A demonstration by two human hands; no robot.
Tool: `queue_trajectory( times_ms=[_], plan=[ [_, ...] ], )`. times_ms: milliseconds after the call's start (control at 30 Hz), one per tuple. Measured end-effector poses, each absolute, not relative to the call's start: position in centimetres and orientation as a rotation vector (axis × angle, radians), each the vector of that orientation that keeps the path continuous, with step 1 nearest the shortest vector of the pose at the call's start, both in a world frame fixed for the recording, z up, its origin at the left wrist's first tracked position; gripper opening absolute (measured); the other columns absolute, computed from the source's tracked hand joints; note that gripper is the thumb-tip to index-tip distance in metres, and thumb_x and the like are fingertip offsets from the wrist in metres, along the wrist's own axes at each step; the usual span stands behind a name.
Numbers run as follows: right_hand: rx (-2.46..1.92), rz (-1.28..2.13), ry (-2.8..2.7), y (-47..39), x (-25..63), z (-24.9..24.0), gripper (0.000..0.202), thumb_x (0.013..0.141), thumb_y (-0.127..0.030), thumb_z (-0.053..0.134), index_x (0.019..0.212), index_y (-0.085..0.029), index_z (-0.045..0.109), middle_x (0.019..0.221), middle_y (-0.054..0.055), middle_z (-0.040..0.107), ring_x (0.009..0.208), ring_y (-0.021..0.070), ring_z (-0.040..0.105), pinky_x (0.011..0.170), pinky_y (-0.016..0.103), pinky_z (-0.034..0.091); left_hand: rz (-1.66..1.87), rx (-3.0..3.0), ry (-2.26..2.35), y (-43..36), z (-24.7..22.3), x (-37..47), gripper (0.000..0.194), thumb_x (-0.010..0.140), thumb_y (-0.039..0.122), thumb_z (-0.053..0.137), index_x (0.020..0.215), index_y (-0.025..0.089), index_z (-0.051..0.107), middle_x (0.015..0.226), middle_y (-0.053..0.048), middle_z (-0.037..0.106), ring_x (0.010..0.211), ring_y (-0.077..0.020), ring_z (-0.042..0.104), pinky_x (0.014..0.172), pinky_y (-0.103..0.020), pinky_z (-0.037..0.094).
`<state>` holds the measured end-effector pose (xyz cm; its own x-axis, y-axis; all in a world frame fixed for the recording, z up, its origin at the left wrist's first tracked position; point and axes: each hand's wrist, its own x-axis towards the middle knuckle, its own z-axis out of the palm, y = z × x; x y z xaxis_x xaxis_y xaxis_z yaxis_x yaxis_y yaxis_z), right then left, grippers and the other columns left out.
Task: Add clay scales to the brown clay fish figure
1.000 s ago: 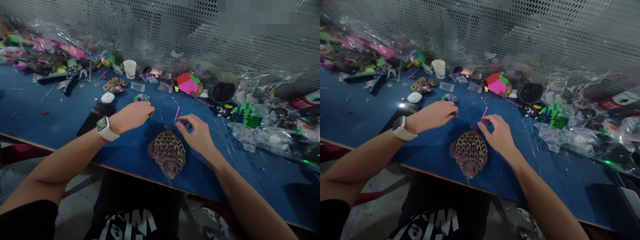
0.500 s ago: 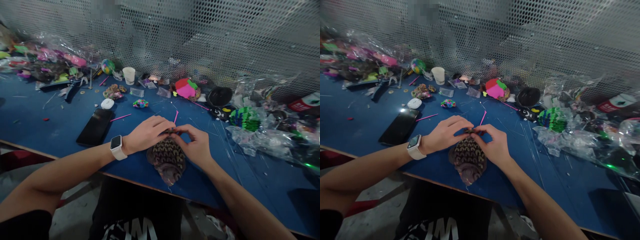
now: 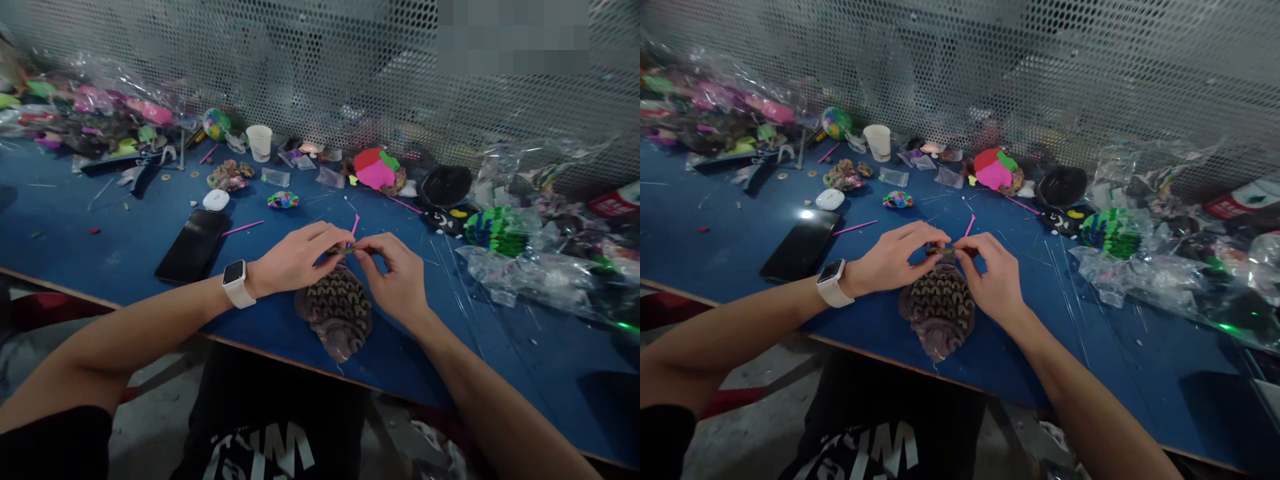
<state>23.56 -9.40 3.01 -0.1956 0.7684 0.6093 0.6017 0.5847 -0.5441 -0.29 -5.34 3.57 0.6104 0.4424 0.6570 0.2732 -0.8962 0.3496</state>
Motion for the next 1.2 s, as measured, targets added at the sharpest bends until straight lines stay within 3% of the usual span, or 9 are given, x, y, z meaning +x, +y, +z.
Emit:
queue_trajectory(
  times_ms=[233, 433, 733, 933, 1100, 1200],
  plan=[
    [-1.173, 0.366, -1.638, -9.0, 24.1, 2.1, 0.016, 0.116, -0.043, 0.062, 0.116, -0.028, 0.069, 0.108, 0.006, 0.081, 0.094, 0.0232, 0.080, 0.087, 0.043, 0.067, 0.968, 2.722, 0.800, -4.0, 3.8, -0.9, 0.025, 0.114, 0.016, 0.051, 0.128, 0.018, 0.072, 0.121, -0.014, 0.077, 0.109, -0.0239, 0.074, 0.094, -0.040, 0.061],
    [-1.123, 0.279, -1.792, -8.9, 23.9, 2.6, 0.015, 0.114, -0.031, 0.065, 0.113, -0.029, 0.080, 0.104, 0.005, 0.084, 0.091, 0.0235, 0.080, 0.084, 0.042, 0.067, 0.615, 2.886, 0.952, -2.8, 3.3, -1.4, 0.026, 0.111, 0.015, 0.052, 0.115, 0.016, 0.078, 0.119, -0.013, 0.077, 0.108, -0.0268, 0.073, 0.090, -0.041, 0.052],
    [-1.082, 0.256, -1.946, -9.5, 23.5, 2.7, 0.019, 0.110, -0.020, 0.070, 0.121, -0.029, 0.082, 0.109, 0.005, 0.087, 0.097, 0.0248, 0.083, 0.087, 0.044, 0.068, 0.360, 2.925, 1.246, -2.5, 4.3, -2.1, 0.029, 0.108, 0.020, 0.054, 0.094, 0.014, 0.079, 0.100, -0.013, 0.075, 0.092, -0.0261, 0.072, 0.080, -0.039, 0.051],
    [-1.112, 0.275, -1.933, -9.6, 23.7, 2.3, 0.010, 0.107, -0.023, 0.079, 0.107, -0.030, 0.087, 0.103, 0.001, 0.090, 0.094, 0.0244, 0.086, 0.087, 0.041, 0.067, 0.171, 2.906, 1.492, -2.7, 4.4, -2.6, 0.031, 0.111, 0.031, 0.061, 0.093, 0.013, 0.081, 0.093, -0.013, 0.078, 0.096, -0.0310, 0.075, 0.092, -0.045, 0.053],
    [-1.181, 0.312, -1.875, -9.8, 23.7, 2.8, 0.013, 0.104, -0.032, 0.083, 0.091, -0.027, 0.083, 0.085, 0.000, 0.087, 0.079, 0.0222, 0.082, 0.076, 0.035, 0.062, 0.354, 2.958, 1.477, -3.2, 4.0, -2.4, 0.030, 0.111, 0.037, 0.068, 0.104, 0.012, 0.083, 0.111, -0.018, 0.079, 0.114, -0.0389, 0.071, 0.101, -0.053, 0.051],
    [-1.175, 0.360, -1.875, -9.8, 23.7, 3.0, 0.027, 0.107, -0.034, 0.078, 0.081, -0.026, 0.077, 0.073, 0.000, 0.081, 0.069, 0.0194, 0.077, 0.070, 0.033, 0.058, 0.679, 3.034, 1.221, -3.7, 3.8, -1.5, 0.020, 0.112, 0.026, 0.064, 0.111, 0.015, 0.081, 0.122, -0.015, 0.080, 0.116, -0.0344, 0.070, 0.103, -0.052, 0.049]
  ],
)
